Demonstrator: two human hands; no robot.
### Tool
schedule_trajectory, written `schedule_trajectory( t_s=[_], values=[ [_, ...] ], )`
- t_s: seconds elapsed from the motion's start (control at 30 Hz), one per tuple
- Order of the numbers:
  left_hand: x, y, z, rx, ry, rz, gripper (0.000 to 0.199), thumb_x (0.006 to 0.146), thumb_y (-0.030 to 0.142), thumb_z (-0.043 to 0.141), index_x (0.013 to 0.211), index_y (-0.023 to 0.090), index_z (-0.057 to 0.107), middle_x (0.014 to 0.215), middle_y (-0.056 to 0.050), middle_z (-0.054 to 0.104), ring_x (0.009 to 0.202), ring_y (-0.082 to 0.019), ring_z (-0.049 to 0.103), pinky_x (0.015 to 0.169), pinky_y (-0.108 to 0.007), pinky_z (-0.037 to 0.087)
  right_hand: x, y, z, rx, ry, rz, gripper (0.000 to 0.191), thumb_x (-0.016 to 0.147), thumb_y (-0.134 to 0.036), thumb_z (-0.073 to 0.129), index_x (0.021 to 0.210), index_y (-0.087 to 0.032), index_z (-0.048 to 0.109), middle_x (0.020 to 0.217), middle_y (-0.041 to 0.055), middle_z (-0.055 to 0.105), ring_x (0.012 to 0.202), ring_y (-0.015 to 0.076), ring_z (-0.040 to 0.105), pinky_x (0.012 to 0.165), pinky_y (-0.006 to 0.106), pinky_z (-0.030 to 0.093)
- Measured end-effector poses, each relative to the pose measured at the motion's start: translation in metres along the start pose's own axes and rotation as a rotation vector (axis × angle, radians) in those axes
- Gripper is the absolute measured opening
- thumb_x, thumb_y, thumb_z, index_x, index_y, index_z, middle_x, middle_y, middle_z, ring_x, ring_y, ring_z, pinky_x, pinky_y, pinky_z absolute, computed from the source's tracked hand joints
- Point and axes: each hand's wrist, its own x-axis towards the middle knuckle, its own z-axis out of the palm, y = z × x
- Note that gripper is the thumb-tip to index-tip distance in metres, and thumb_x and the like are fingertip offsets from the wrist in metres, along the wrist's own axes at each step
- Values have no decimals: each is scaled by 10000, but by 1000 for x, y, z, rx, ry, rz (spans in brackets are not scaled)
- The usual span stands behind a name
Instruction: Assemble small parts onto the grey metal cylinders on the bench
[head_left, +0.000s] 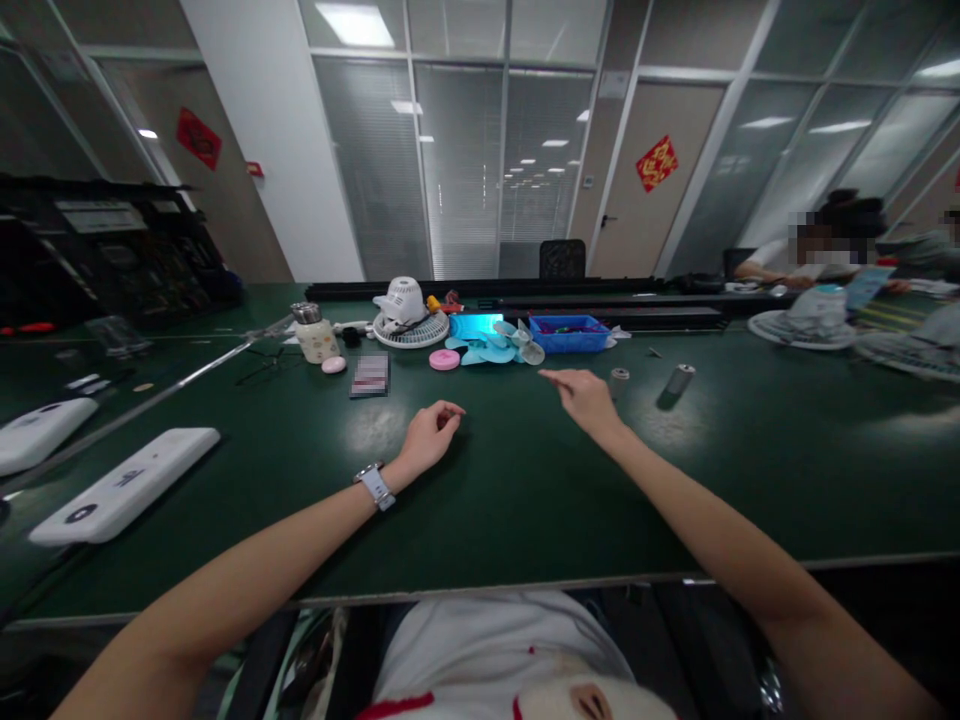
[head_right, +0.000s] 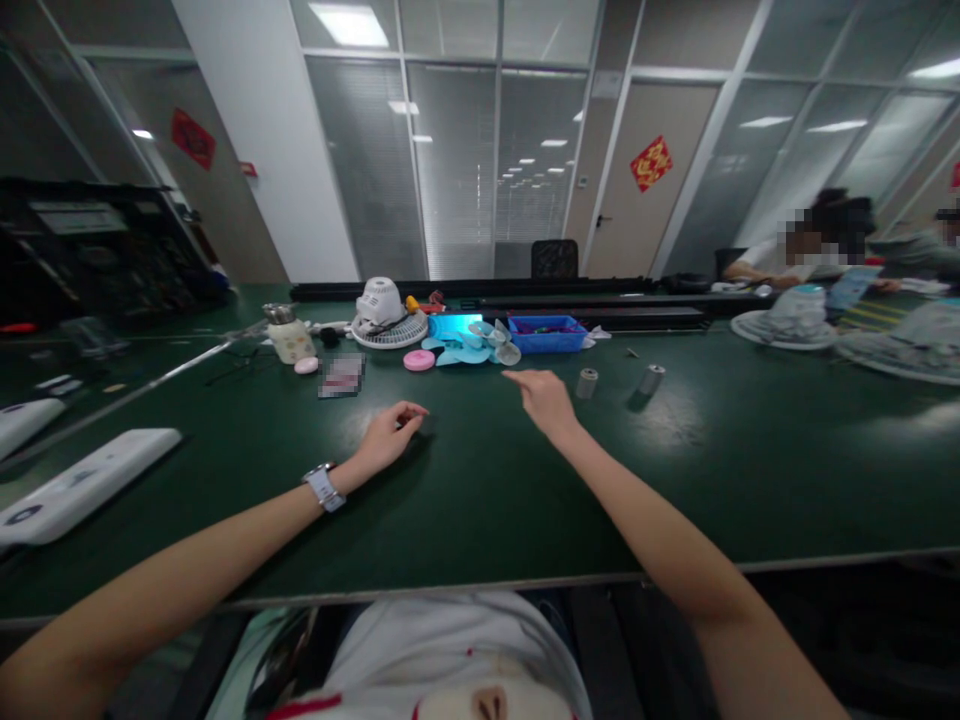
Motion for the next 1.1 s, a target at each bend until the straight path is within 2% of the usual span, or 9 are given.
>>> schedule_trajectory(
  t_s=[0.07, 0.13, 0.2, 0.3, 0.43, 0.6, 0.77, 0.97, 1.1],
  values=[
    [1, -2, 1, 0, -5, -3, 240, 884, 326, 519, 1009, 212, 689, 888, -34, 703, 828, -191, 630, 736, -315, 479, 6, 32, -20, -126, 117, 133, 400, 907, -111, 473, 1212, -208, 714, 1177, 94, 719, 1056, 268, 674, 956, 408, 492],
    [1, -3, 2, 12, 0, -9, 234, 879, 314, 523, 1008, 215, 691, 885, -34, 707, 828, -192, 632, 743, -317, 479, 8, 63, -34, -220, 165, 257, 398, 901, -125, 473, 1208, -190, 717, 1181, 109, 716, 1059, 285, 676, 952, 411, 492],
    [1, -3, 2, 16, 5, -12, 231, 875, 311, 527, 1004, 218, 695, 881, -33, 706, 830, -192, 633, 751, -318, 480, 7, 86, -40, -269, 160, 340, 393, 888, -134, 477, 1189, -177, 727, 1152, 114, 727, 1049, 288, 681, 939, 406, 497],
    [1, -4, 3, 9, 7, -7, 237, 875, 322, 530, 1012, 220, 695, 886, -33, 701, 837, -191, 632, 763, -319, 485, 4, 104, -38, -279, 131, 376, 381, 874, -144, 480, 1144, -180, 747, 1098, 98, 747, 1024, 274, 689, 926, 391, 503],
    [1, -5, 3, 13, 5, -4, 237, 877, 325, 532, 1019, 223, 691, 886, -34, 697, 839, -194, 629, 762, -322, 484, 3, 104, -32, -250, 136, 382, 387, 874, -145, 471, 1141, -177, 749, 1100, 104, 745, 1026, 283, 686, 918, 391, 500],
    [2, -6, 3, 7, -5, -9, 244, 878, 326, 528, 1031, 215, 683, 878, -37, 693, 840, -196, 628, 771, -328, 481, 4, 101, -33, -225, 202, 369, 402, 885, -145, 457, 1170, -189, 738, 1135, 97, 735, 1057, 281, 675, 928, 380, 490],
    [0, -5, 2, -1, -5, -2, 242, 876, 336, 532, 1028, 218, 678, 897, -36, 698, 839, -195, 630, 751, -321, 482, 3, 102, -32, -222, 162, 386, 380, 880, -159, 473, 1140, -185, 748, 1083, 102, 749, 992, 271, 690, 921, 380, 491],
    [-1, 0, 0, 4, -14, -11, 233, 875, 319, 531, 1020, 208, 676, 887, -37, 689, 831, -192, 626, 743, -315, 473, 0, 110, -27, -125, 256, 388, 368, 850, -134, 494, 1119, -178, 740, 1033, 90, 760, 971, 234, 707, 920, 355, 504],
    [0, -1, 2, 10, -21, -24, 239, 880, 320, 530, 1031, 206, 677, 877, -34, 681, 828, -190, 618, 745, -312, 463, -1, 115, -26, -131, 261, 397, 333, 839, -167, 536, 1103, -185, 739, 1016, 81, 763, 961, 238, 710, 918, 362, 511]
  ],
)
